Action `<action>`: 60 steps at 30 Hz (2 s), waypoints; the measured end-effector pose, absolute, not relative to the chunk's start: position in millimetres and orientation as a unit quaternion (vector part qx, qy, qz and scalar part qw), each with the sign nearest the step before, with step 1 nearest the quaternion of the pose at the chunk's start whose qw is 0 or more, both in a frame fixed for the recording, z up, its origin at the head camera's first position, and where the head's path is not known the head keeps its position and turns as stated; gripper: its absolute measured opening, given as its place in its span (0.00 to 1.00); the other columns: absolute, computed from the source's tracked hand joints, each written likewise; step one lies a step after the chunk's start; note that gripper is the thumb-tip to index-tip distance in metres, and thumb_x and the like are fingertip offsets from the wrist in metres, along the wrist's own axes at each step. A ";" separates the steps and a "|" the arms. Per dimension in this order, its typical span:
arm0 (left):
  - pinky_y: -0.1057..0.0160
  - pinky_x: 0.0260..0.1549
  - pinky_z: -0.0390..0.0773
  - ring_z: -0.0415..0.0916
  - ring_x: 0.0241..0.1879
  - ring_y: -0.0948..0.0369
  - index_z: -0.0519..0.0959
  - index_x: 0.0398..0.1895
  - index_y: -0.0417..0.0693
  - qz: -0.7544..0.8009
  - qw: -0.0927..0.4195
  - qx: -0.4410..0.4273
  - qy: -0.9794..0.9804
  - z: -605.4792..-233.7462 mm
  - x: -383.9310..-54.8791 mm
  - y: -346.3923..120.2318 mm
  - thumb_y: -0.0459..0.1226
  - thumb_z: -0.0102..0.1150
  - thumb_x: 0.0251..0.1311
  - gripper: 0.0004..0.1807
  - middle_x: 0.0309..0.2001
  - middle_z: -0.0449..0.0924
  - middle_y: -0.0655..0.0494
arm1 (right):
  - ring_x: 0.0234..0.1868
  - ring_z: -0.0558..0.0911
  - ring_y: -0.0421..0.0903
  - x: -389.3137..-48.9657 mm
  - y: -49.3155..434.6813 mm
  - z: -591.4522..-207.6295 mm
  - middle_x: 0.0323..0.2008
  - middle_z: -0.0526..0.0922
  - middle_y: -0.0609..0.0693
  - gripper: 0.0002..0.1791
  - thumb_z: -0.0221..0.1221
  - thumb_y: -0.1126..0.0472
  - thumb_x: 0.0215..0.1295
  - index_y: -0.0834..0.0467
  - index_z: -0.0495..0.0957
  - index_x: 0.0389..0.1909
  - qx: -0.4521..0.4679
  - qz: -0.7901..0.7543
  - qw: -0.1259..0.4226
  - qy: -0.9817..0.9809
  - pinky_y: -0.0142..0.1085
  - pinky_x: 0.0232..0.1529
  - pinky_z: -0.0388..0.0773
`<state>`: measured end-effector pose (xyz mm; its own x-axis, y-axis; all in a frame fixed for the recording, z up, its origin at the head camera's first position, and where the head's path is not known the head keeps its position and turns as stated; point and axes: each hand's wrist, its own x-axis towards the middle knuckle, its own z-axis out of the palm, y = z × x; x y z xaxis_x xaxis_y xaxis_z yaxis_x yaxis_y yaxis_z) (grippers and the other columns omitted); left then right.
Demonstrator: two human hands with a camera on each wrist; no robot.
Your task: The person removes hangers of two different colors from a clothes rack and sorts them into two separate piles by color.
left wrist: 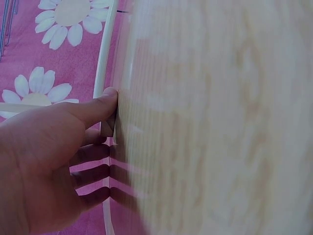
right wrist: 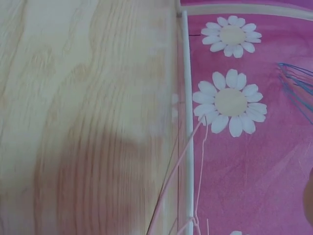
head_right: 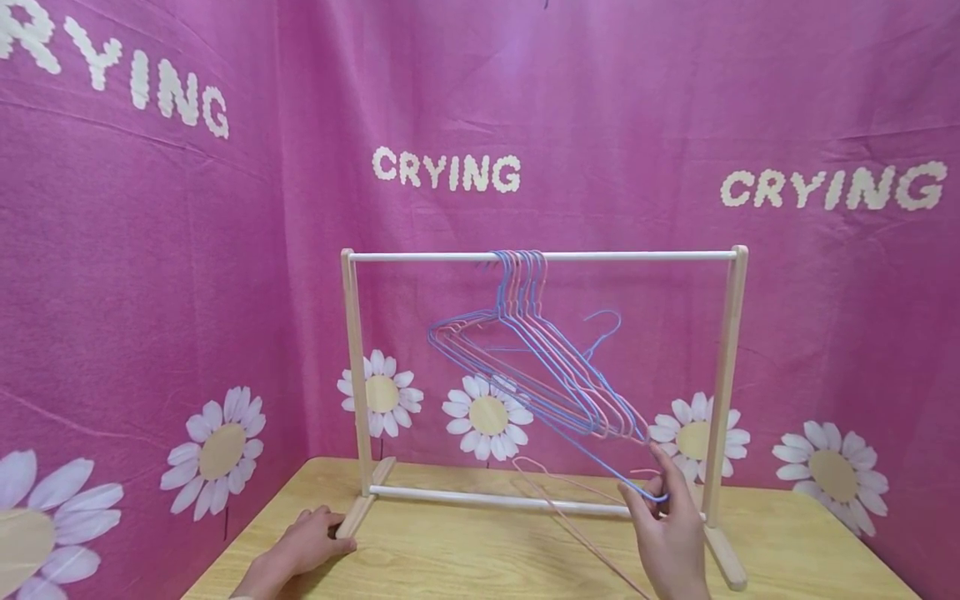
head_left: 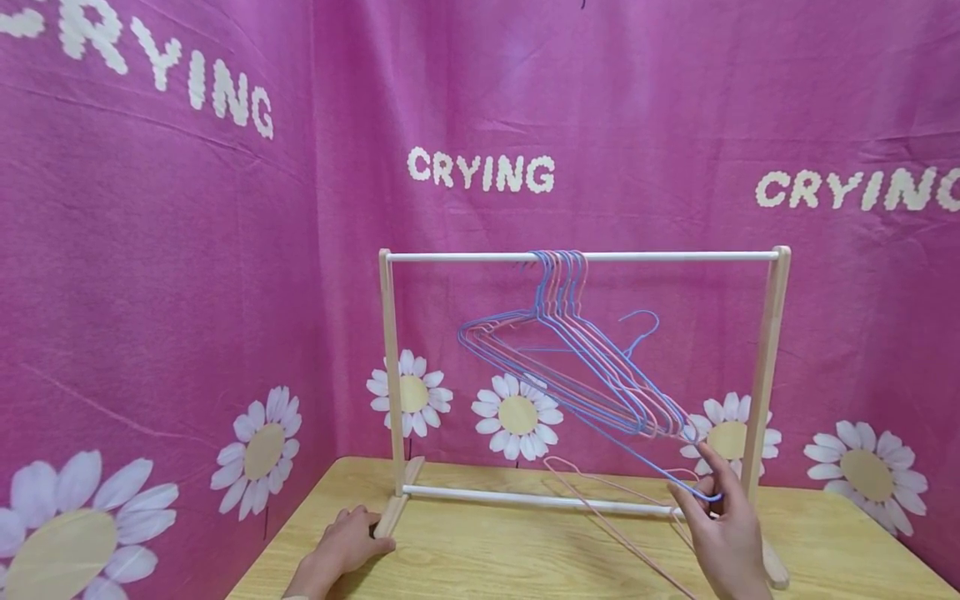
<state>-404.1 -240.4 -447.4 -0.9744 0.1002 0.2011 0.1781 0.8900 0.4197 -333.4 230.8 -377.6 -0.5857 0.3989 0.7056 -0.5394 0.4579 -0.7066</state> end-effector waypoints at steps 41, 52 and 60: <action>0.53 0.39 0.68 0.66 0.39 0.55 0.82 0.54 0.40 -0.218 0.091 -0.068 -0.969 -446.5 -405.3 -239.3 0.48 0.72 0.53 0.29 0.39 0.75 0.52 | 0.34 0.77 0.28 -321.9 172.1 -425.5 0.38 0.85 0.44 0.19 0.72 0.62 0.53 0.51 0.83 0.48 0.120 0.455 0.344 -0.813 0.31 0.20 0.76; 0.53 0.40 0.68 0.66 0.40 0.55 0.82 0.54 0.41 -0.222 0.083 -0.061 -0.969 -447.7 -405.8 -240.9 0.48 0.72 0.52 0.29 0.40 0.75 0.52 | 0.30 0.77 0.28 -332.6 168.1 -433.2 0.38 0.89 0.52 0.33 0.72 0.73 0.43 0.65 0.79 0.56 0.271 0.357 0.436 -0.781 0.20 0.18 0.69; 0.53 0.40 0.68 0.66 0.40 0.55 0.83 0.54 0.41 -0.222 0.085 -0.062 -0.969 -448.8 -406.5 -241.0 0.49 0.72 0.52 0.29 0.40 0.75 0.52 | 0.26 0.76 0.26 -334.7 167.6 -435.0 0.35 0.89 0.50 0.39 0.74 0.71 0.40 0.67 0.75 0.60 0.266 0.322 0.440 -0.795 0.21 0.19 0.65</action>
